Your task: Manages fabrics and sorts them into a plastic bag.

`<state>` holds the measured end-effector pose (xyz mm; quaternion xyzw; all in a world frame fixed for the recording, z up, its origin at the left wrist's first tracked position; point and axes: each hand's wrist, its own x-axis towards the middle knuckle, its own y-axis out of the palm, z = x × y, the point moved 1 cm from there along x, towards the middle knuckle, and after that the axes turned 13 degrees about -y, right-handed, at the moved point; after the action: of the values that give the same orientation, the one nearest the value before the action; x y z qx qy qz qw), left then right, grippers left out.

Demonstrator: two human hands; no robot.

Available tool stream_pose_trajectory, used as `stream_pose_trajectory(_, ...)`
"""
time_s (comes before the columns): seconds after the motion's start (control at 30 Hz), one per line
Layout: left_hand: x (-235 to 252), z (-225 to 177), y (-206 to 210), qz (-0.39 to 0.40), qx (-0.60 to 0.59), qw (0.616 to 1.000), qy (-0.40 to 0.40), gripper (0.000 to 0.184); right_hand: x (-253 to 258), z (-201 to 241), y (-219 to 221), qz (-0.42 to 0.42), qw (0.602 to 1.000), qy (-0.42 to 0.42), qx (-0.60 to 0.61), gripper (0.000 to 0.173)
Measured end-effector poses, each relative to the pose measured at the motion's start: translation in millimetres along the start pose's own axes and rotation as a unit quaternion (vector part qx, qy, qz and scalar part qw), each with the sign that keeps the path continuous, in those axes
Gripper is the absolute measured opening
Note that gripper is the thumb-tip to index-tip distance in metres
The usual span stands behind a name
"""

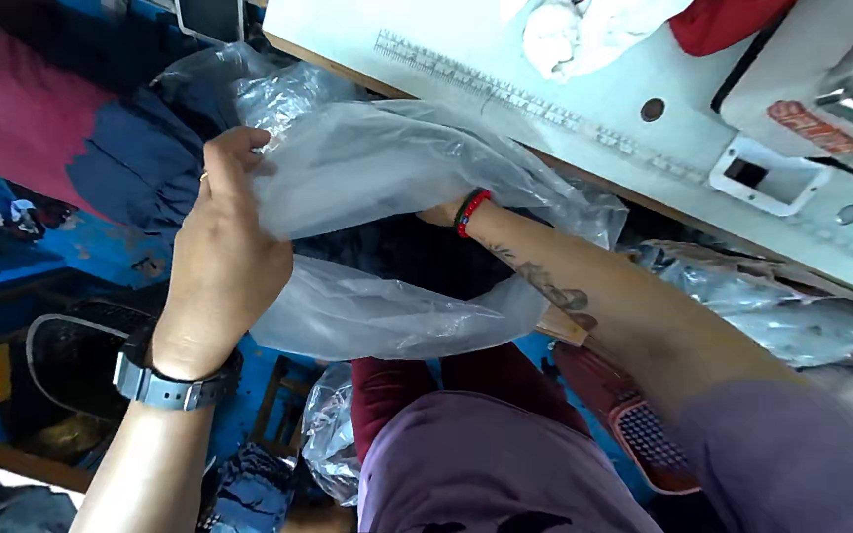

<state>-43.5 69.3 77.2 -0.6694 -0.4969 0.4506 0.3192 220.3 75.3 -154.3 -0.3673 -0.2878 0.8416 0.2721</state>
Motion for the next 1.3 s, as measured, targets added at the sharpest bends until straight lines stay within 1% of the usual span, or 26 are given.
stream_pose_trajectory(0.07,-4.5,-2.9,-0.5,0.002,-0.02,1.0,0.005,0.076,-24.7,1.8,4.9,-0.012,1.0,-0.012,-0.02,0.035)
stream_pose_trajectory(0.17,-2.6,-16.6,1.7,-0.003,-0.057,0.998,0.019,0.075,-57.6,1.3,10.0,0.04,0.999,-0.017,-0.031,0.037)
stream_pose_trajectory(0.23,-0.3,-27.1,4.5,-0.01,-0.065,0.998,0.026,0.076,-81.8,1.5,14.2,0.058,0.998,-0.022,-0.016,0.042)
stream_pose_trajectory(0.3,-2.3,-37.1,4.7,-0.023,-0.018,0.999,0.023,0.08,-107.8,2.1,20.7,0.024,0.999,-0.026,-0.01,0.045)
stream_pose_trajectory(0.37,-12.2,-57.9,-0.8,-0.028,0.045,0.997,0.049,0.088,-130.4,3.3,23.6,-0.028,0.999,-0.032,-0.01,0.036)
stream_pose_trajectory(0.4,-17.6,-71.1,-1.0,-0.03,0.044,0.994,0.097,0.08,-137.1,2.5,23.7,-0.04,0.999,-0.028,-0.006,0.03)
stream_pose_trajectory(0.43,-22.9,-85.1,4.8,-0.015,0.018,0.987,0.16,0.061,-141.3,0.3,23.9,-0.053,0.998,-0.027,0.002,0.027)
stream_pose_trajectory(0.47,-25.8,-97.8,19.4,0.036,-0.022,0.974,0.222,0.037,-143.0,-3.6,23.4,-0.068,0.997,-0.029,0.016,0.026)
stream_pose_trajectory(0.5,-23.3,-107.4,42.2,0.129,-0.052,0.956,0.26,0.019,-142.1,-7.7,20.9,-0.089,0.995,-0.04,0.033,0.031)
stream_pose_trajectory(0.53,-15.9,-112.6,67.8,0.257,-0.031,0.933,0.25,0.012,-136.2,-11.8,12.5,-0.054,0.996,-0.024,0.062,0.042)
stream_pose_trajectory(0.57,-4.7,-114.0,91.7,0.36,0.049,0.911,0.194,0.014,-126.1,-18.4,2.7,-0.016,0.997,-0.007,0.073,0.052)
stream_pose_trajectory(0.6,7.4,-111.0,112.3,0.405,0.159,0.893,0.115,0.019,-118.5,-24.0,-6.9,0.007,0.997,0.002,0.075,0.055)
stream_pose_trajectory(0.63,21.1,-104.5,126.8,0.41,0.238,0.88,0.021,0.029,-115.0,-27.4,-15.9,0.027,0.997,0.01,0.072,0.056)
stream_pose_trajectory(0.67,36.5,-91.2,133.9,0.369,0.268,0.889,-0.032,0.034,-113.4,-29.7,-23.9,0.056,0.996,0.018,0.068,0.056)
stream_pose_trajectory(0.7,51.0,-76.1,131.6,0.308,0.299,0.903,-0.019,0.037,-113.6,-30.7,-30.2,0.079,0.995,0.018,0.06,0.055)
stream_pose_trajectory(0.73,62.5,-66.5,124.3,0.267,0.302,0.915,-0.004,0.041,-114.9,-31.2,-33.9,0.089,0.995,0.009,0.053,0.054)
stream_pose_trajectory(0.77,69.8,-62.4,117.9,0.243,0.309,0.92,0.009,0.043,-116.8,-30.7,-36.0,0.094,0.994,-0.002,0.05,0.054)
stream_pose_trajectory(0.83,66.7,-66.4,114.8,0.221,0.327,0.919,0.016,0.039,-120.8,-28.8,-35.0,0.108,0.993,-0.02,0.048,0.054)
stream_pose_trajectory(0.9,54.4,-77.2,122.1,0.207,0.317,0.925,0.015,0.031,-123.3,-26.1,-33.5,0.126,0.991,-0.027,0.043,0.055)
stream_pose_trajectory(0.97,58.7,-82.5,140.8,0.2,0.295,0.93,0.088,0.024,-128.4,-25.8,-28.7,0.122,0.991,-0.048,0.017,0.051)
stream_pose_trajectory(1.03,82.0,-90.1,162.5,0.299,0.281,0.904,0.122,0.025,-137.9,-20.6,-22.7,0.132,0.989,-0.067,-0.008,0.048)
stream_pose_trajectory(1.07,94.9,-92.6,170.4,0.334,0.29,0.891,0.102,0.027,-145.1,-17.4,-20.0,0.133,0.988,-0.075,-0.013,0.047)
stream_pose_trajectory(1.1,107.0,-91.3,173.5,0.325,0.296,0.895,0.076,0.03,-153.6,-16.7,-15.1,0.127,0.988,-0.084,-0.013,0.046)
stream_pose_trajectory(1.17,117.4,-86.7,163.6,0.273,0.277,0.921,0.018,0.038,-176.2,-14.8,2.9,0.108,0.989,-0.103,0.003,0.044)
stream_pose_trajectory(1.23,116.1,-93.0,143.5,0.225,0.268,0.936,-0.024,0.039,-195.7,-9.9,15.1,0.098,0.988,-0.119,0.01,0.046)
stream_pose_trajectory(1.3,104.4,-94.7,133.0,0.192,0.244,0.95,-0.026,0.037,-210.3,-1.4,25.6,0.068,0.987,-0.142,0.019,0.045)
